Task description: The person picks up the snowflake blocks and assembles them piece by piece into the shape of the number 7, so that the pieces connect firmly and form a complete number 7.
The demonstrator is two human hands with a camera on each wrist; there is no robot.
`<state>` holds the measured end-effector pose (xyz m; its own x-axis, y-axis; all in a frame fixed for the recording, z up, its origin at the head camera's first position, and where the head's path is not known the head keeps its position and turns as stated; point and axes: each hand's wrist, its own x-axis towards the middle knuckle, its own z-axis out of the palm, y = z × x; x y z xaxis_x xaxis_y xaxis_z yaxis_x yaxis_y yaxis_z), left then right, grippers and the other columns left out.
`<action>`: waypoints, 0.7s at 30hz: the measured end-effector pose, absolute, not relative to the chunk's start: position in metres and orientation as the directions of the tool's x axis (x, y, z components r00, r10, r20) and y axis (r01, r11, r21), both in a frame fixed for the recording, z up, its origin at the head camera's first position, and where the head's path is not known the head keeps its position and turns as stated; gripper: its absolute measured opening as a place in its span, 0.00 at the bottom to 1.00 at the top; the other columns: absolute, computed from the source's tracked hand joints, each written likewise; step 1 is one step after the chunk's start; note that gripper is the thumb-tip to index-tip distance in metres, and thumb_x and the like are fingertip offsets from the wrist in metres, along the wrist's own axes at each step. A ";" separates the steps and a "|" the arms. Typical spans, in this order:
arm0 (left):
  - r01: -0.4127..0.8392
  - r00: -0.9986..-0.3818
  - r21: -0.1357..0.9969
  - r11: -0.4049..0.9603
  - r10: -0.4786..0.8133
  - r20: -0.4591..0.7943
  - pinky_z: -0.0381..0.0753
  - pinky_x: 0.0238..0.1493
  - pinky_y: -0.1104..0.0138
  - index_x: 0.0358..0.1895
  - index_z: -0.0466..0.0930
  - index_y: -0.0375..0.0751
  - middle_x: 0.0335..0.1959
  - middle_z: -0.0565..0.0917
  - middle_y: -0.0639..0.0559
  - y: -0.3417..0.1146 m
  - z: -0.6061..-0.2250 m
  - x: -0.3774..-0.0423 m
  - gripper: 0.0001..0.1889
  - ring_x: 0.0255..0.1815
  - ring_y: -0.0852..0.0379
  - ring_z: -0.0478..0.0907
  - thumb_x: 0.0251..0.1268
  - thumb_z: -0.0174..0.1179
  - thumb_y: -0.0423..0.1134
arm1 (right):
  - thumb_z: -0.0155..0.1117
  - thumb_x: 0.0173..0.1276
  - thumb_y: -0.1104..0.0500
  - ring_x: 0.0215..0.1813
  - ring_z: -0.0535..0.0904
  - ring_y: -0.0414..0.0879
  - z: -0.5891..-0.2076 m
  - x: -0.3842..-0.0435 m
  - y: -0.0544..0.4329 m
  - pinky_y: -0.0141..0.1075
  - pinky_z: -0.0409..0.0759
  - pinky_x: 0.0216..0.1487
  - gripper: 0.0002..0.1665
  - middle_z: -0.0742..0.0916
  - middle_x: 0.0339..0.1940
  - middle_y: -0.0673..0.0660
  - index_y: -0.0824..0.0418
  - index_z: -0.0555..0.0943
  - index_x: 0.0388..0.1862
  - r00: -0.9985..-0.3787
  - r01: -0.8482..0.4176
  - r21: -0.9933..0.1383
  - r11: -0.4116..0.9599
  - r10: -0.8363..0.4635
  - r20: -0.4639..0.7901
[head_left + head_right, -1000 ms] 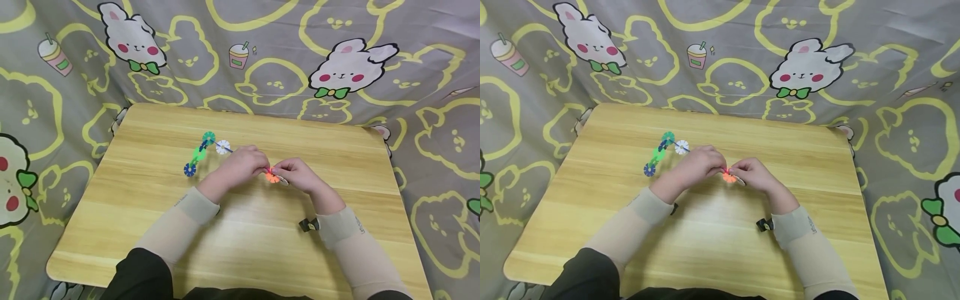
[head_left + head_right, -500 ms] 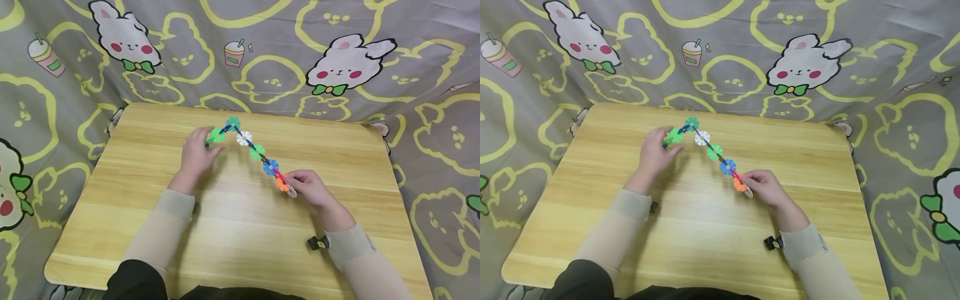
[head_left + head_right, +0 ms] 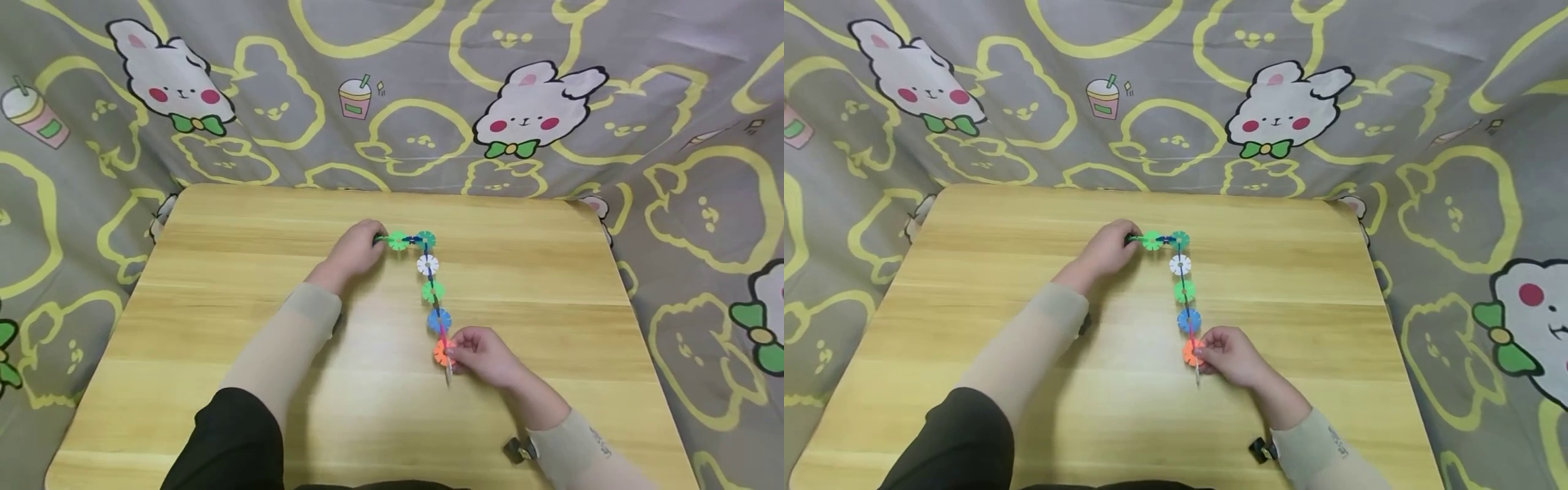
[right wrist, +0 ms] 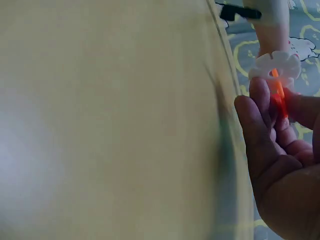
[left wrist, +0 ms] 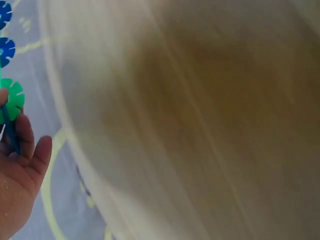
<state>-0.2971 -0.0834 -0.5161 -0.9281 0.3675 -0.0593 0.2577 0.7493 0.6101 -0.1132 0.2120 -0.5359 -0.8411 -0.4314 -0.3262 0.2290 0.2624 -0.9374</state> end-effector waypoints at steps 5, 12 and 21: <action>0.257 -0.931 0.551 0.794 0.356 -0.079 0.75 0.69 0.53 0.55 0.85 0.37 0.56 0.83 0.44 -0.070 -0.527 -0.303 0.11 0.61 0.45 0.79 0.80 0.59 0.37 | 0.67 0.75 0.67 0.22 0.81 0.45 -0.537 -0.105 0.198 0.33 0.83 0.24 0.07 0.85 0.22 0.59 0.72 0.82 0.38 -0.855 0.232 -0.914 0.332 -0.378 -0.354; 0.207 -0.948 0.505 0.838 0.298 -0.107 0.75 0.68 0.50 0.52 0.89 0.41 0.57 0.85 0.45 -0.063 -0.533 -0.305 0.10 0.61 0.43 0.79 0.79 0.62 0.41 | 0.70 0.74 0.63 0.17 0.75 0.42 -0.537 -0.105 0.197 0.30 0.73 0.17 0.07 0.83 0.18 0.54 0.65 0.85 0.34 -0.886 0.163 -0.866 0.472 -0.317 -0.340; 0.239 -0.956 0.491 0.838 0.293 -0.035 0.54 0.81 0.42 0.81 0.64 0.42 0.82 0.64 0.42 -0.081 -0.518 -0.285 0.40 0.82 0.39 0.59 0.73 0.66 0.56 | 0.73 0.73 0.50 0.29 0.81 0.47 -0.528 -0.119 0.215 0.40 0.84 0.34 0.18 0.87 0.28 0.53 0.66 0.88 0.43 -0.945 0.003 -0.746 0.666 -0.241 -0.219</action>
